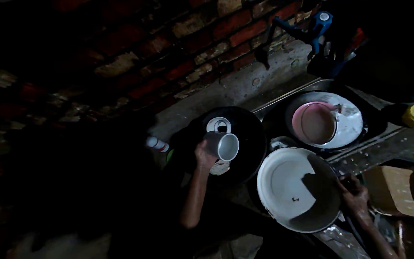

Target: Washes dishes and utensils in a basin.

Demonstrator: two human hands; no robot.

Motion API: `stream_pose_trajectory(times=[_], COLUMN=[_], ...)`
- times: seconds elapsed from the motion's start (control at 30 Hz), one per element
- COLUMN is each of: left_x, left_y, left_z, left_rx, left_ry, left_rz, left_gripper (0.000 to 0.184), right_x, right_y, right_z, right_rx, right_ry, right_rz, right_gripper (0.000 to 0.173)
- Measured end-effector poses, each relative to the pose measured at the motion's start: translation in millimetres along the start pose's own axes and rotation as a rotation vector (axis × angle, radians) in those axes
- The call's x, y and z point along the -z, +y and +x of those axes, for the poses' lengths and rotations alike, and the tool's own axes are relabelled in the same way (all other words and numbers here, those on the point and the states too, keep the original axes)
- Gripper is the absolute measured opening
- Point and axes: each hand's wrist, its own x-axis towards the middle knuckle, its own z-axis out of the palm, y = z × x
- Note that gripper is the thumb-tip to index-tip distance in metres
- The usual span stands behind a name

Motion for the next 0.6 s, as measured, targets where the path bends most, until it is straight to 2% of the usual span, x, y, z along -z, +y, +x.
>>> stream_pose_trajectory(times=[0.07,0.17,0.2,0.27,0.3,0.33,0.37,0.4,0.43,0.5,0.53,0.57,0.6], left_x=[-2,4,14,32,35,30,12,-53,-88,-106,-95,-61,-4], left_y=[-3,-10,-17,-31,-34,-35,-29,5,22,33,27,11,-13], left_z=[-1,0,3,9,10,10,3,-18,-28,-29,-24,-20,-6], left_rx=[0.000,0.095,0.135,0.183,0.188,0.181,0.173,0.287,0.309,0.308,0.251,0.111,-0.081], left_ry=[0.017,0.154,0.127,0.011,-0.099,-0.260,-0.334,0.125,0.243,0.244,0.233,0.072,-0.314], left_rz=[-0.148,-0.231,-0.285,-0.377,-0.423,-0.452,-0.463,-0.280,-0.117,0.153,0.157,0.047,-0.084], left_gripper=[0.043,0.080,0.091,0.098,0.093,0.081,0.067,0.054,0.046,0.043,0.047,0.050,0.052], right_x=[-10,-24,-27,-30,-30,-29,-28,-28,-27,-26,-26,-26,-26], right_y=[7,13,17,27,30,33,35,36,36,36,36,36,35], right_z=[-6,-14,-17,-19,-20,-21,-22,-23,-24,-26,-26,-26,-26], right_rx=[-0.015,-0.022,-0.011,0.008,0.004,0.000,-0.004,-0.006,-0.009,-0.028,-0.033,-0.041,-0.047], right_ry=[-0.033,-0.055,-0.053,-0.048,-0.047,-0.041,-0.033,-0.028,-0.030,-0.040,-0.041,-0.046,-0.052], right_rz=[0.015,0.072,0.086,0.099,0.089,0.067,0.033,-0.012,-0.062,-0.136,-0.162,-0.182,-0.201], right_gripper=[0.009,0.012,0.012,0.012,0.011,0.010,0.008,0.008,0.011,0.016,0.017,0.017,0.017])
